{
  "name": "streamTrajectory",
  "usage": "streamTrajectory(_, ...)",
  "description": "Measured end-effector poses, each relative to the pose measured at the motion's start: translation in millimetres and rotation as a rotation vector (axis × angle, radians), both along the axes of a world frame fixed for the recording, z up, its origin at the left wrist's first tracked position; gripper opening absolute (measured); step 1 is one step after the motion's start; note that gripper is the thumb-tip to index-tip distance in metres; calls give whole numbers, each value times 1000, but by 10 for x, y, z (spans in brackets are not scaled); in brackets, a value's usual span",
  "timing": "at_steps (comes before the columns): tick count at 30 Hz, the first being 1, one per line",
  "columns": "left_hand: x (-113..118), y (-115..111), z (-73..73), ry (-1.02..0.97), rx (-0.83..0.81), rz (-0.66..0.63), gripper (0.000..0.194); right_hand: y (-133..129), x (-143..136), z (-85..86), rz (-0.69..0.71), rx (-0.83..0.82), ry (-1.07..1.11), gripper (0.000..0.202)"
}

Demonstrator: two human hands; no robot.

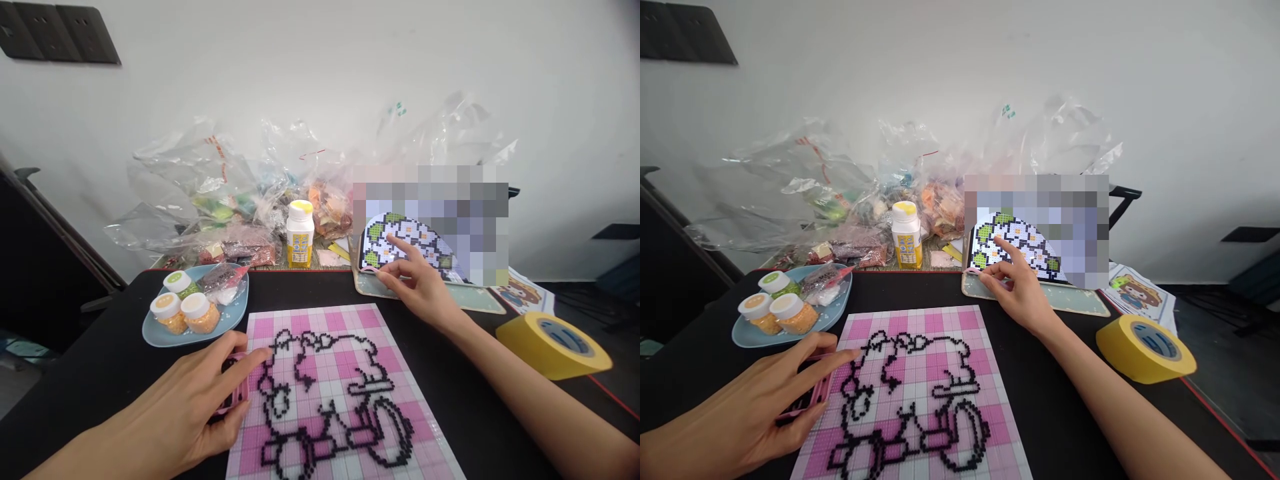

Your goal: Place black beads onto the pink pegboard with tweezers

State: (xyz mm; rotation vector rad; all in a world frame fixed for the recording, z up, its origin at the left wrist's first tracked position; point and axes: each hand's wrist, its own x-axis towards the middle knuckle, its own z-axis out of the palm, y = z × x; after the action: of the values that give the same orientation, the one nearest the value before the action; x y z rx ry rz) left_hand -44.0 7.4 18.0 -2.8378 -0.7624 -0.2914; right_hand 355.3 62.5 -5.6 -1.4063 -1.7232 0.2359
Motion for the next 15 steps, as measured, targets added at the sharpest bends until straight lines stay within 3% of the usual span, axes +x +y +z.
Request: streamTrajectory(15,8,-18,26,-19,-46,20,44,-1,-22,45,11,-7,-48,40)
